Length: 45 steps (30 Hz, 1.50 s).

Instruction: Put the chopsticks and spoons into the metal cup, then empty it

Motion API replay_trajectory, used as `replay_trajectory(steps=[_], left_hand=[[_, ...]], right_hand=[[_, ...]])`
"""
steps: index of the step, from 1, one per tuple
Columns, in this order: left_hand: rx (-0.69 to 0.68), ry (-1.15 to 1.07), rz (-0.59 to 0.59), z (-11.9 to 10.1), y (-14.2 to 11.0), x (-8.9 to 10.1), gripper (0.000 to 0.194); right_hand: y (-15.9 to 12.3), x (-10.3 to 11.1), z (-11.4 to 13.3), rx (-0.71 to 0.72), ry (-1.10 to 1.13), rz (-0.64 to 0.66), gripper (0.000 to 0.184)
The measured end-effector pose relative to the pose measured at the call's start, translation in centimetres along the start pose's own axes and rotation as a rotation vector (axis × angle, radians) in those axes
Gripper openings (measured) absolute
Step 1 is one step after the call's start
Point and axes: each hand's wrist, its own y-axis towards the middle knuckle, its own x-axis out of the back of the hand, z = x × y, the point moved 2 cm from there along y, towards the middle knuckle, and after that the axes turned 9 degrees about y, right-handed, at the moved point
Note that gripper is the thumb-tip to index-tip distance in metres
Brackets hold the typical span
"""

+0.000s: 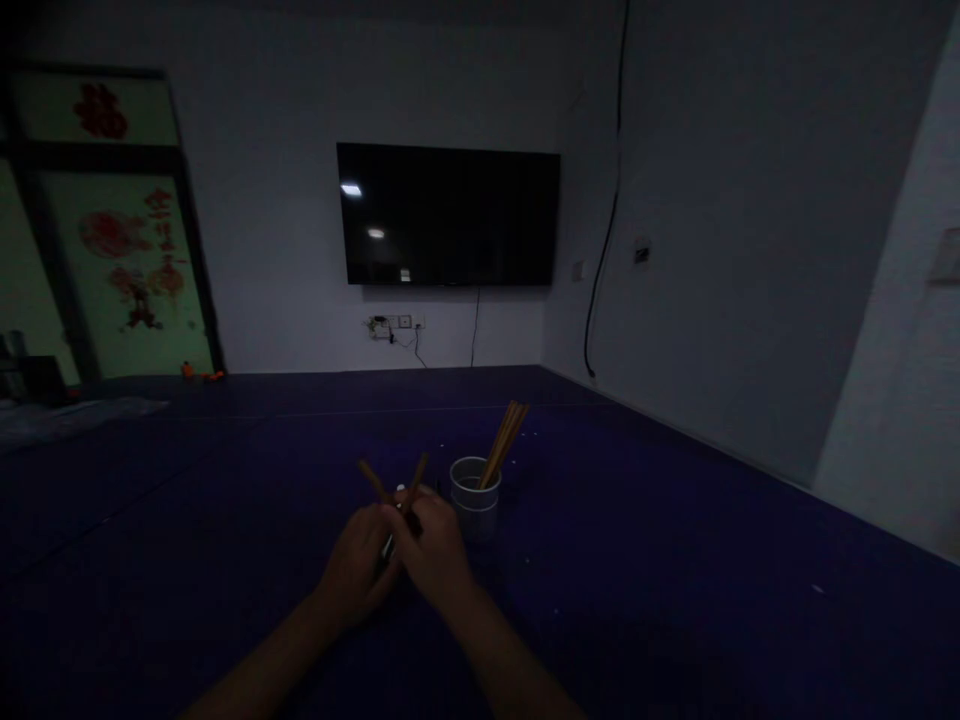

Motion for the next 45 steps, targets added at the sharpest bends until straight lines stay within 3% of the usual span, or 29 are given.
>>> replay_trajectory(steps=[9,19,28,40,43,45], left_hand=[[0.030,-0.108,0.062,0.0,-0.2,0.1,0.035],[0.068,-0.078,0.139,0.0,-0.2,-0.7,0.022],[0.084,-0.113,0.188,-0.2,-0.2,-0.5,0.025],[0.117,-0.100,0.161,0.0,-0.3,-1.0,0.024],[0.106,-0.100,0.174,0.1,-0.4,-0.9,0.025],[0.116,-0.092,0.170,0.3,-0.4,-0.7,0.027]], right_hand=[[0.4,1.0,-0.4,-0.124,0.085,-0.131,0.028],[0.4,0.9,-0.9,-0.202,0.045,-0.031,0.034],[0.9,1.4,-1.5,-0.193,-0.046,0.010,0.039],[0.1,0.6,-1.9,-0.126,-0.203,0.154,0.036],[0.1,0.5,-1.8,-0.109,-0.196,0.132,0.035],[0.2,0.9,-1.7,-0.096,-0.176,0.050,0.036]])
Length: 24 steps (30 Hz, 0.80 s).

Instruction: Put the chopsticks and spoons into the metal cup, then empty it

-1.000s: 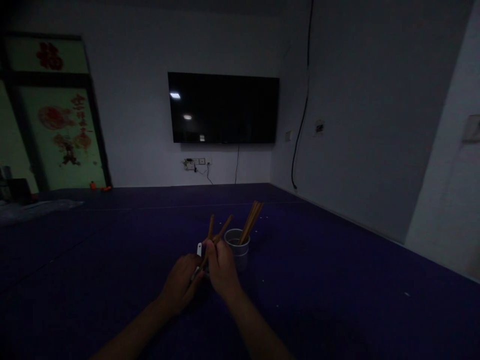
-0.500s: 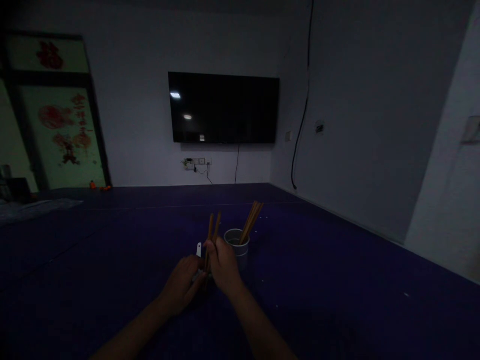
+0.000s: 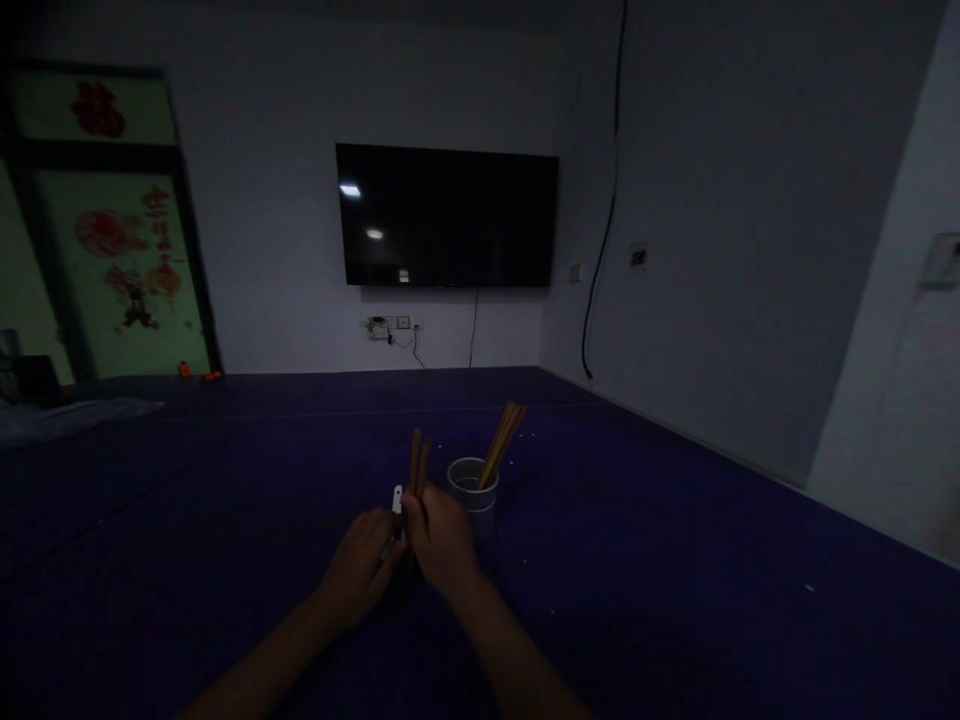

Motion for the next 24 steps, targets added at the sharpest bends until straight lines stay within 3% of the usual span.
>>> replay_trajectory(steps=[2,7,9,13,18,24], left_hand=[[0.040,0.015,-0.011,0.3,0.0,0.2,0.030],[0.209,0.037,-0.027,1.1,0.3,0.1,0.035],[0.265,0.024,-0.015,1.5,0.4,-0.2,0.037],[0.332,-0.017,0.002,2.1,0.3,-0.6,0.040],[0.363,-0.025,0.005,2.8,0.2,-1.1,0.042],[0.384,-0.019,0.012,3.2,0.0,-1.7,0.038]], right_hand=[[0.2,1.0,-0.1,-0.004,0.029,-0.155,0.038],[0.5,5.2,-0.8,-0.103,-0.022,-0.733,0.047],[0.8,6.5,-1.0,-0.141,-0.104,-0.850,0.051],[1.5,7.4,-1.6,-0.170,-0.228,-0.788,0.053],[2.0,7.0,-2.7,-0.219,-0.342,-0.609,0.054],[1.7,6.6,-3.6,-0.330,-0.499,-0.481,0.050]])
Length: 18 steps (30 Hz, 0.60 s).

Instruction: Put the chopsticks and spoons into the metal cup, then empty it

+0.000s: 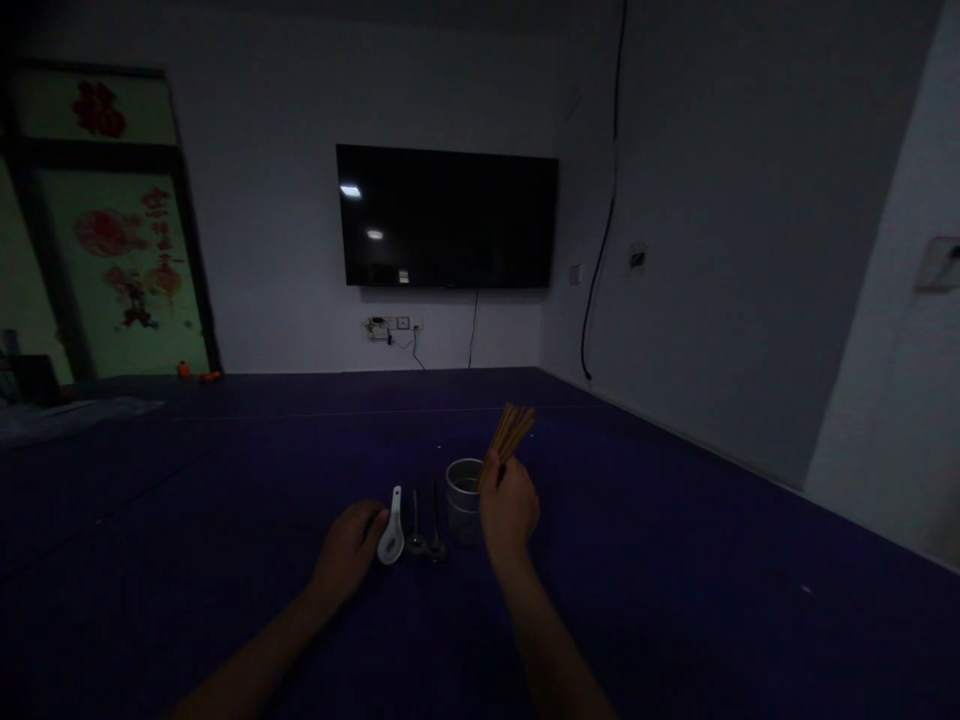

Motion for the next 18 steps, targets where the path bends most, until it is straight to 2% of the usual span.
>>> replay_trajectory(steps=[3,9,18], left_hand=[[-0.003,-0.008,0.004,0.07,-0.02,-0.10,0.035],[-0.011,0.013,0.040,0.00,0.03,-0.14,0.025],[0.071,0.024,0.128,0.13,0.02,-0.32,0.017]], right_hand=[[-0.14,-0.13,-0.13,-0.027,-0.025,0.032,0.042],[-0.03,-0.22,-0.19,-0.080,0.061,0.033,0.030],[0.18,0.15,-0.04,-0.175,0.177,-0.068,0.049]])
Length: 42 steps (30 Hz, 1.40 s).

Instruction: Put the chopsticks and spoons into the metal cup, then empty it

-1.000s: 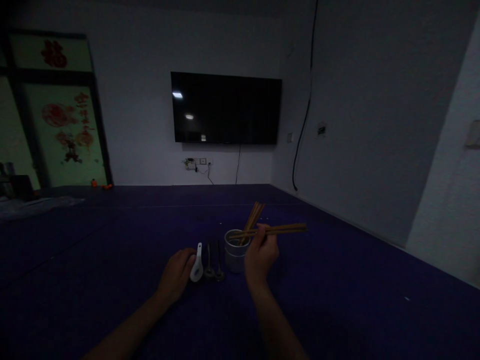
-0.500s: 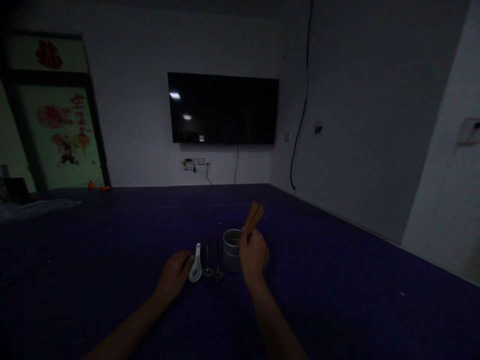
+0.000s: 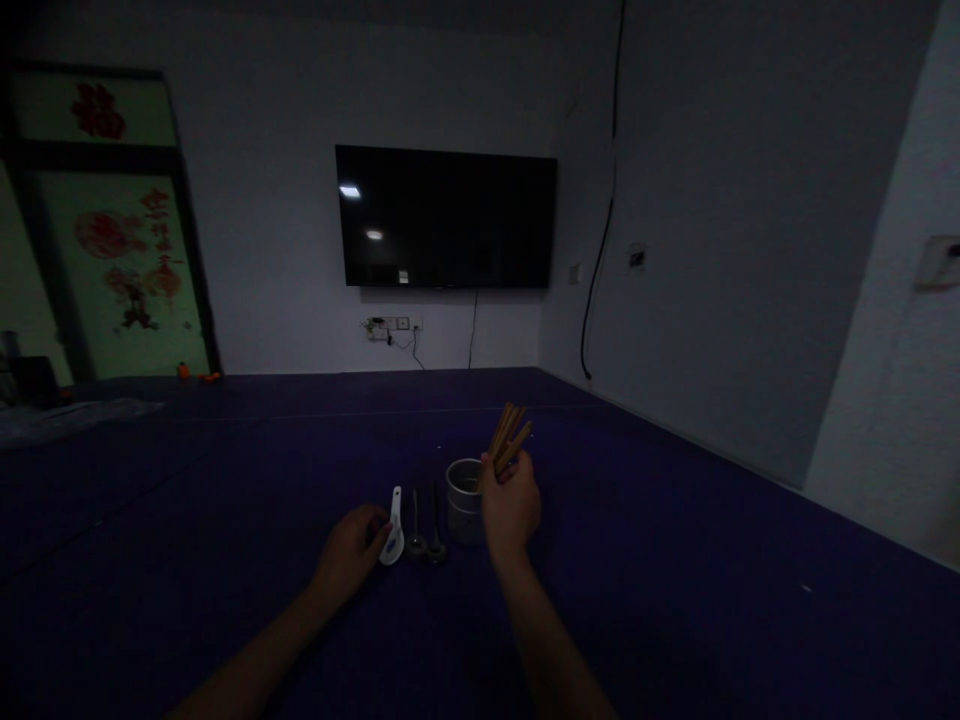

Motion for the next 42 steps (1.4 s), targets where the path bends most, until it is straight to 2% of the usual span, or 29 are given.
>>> replay_trajectory(steps=[3,7,21,27,31,34,36,39,42], left_hand=[[0.034,-0.002,0.050,0.0,0.0,0.0,0.017],[0.025,-0.011,0.048,0.0,0.1,-0.1,0.017],[0.019,-0.004,0.049,0.0,0.1,-0.3,0.018],[0.033,-0.011,0.067,0.1,0.1,-0.4,0.018],[0.038,-0.028,0.075,0.1,0.1,-0.4,0.017],[0.052,-0.023,0.079,0.2,0.1,-0.4,0.015],[0.061,-0.012,0.078,0.2,0.1,-0.4,0.013],[0.062,0.002,0.077,0.3,0.2,-0.4,0.012],[0.058,0.002,0.079,0.3,0.2,-0.4,0.012]], right_hand=[[0.1,-0.1,-0.1,-0.005,0.051,-0.028,0.054],[0.1,-0.1,-0.2,0.013,0.170,-0.059,0.059],[-0.7,-0.2,0.3,0.112,0.353,-0.154,0.048],[-1.1,-0.2,0.7,0.206,0.338,-0.186,0.044],[-2.0,0.0,1.6,0.349,0.306,-0.176,0.039],[-3.3,-0.3,2.2,0.503,0.275,-0.088,0.034],[-4.4,-0.9,2.6,0.618,0.231,0.038,0.031],[-6.3,-2.0,3.3,0.765,0.082,0.348,0.032],[-7.8,-3.0,3.8,0.714,-0.161,0.662,0.031]])
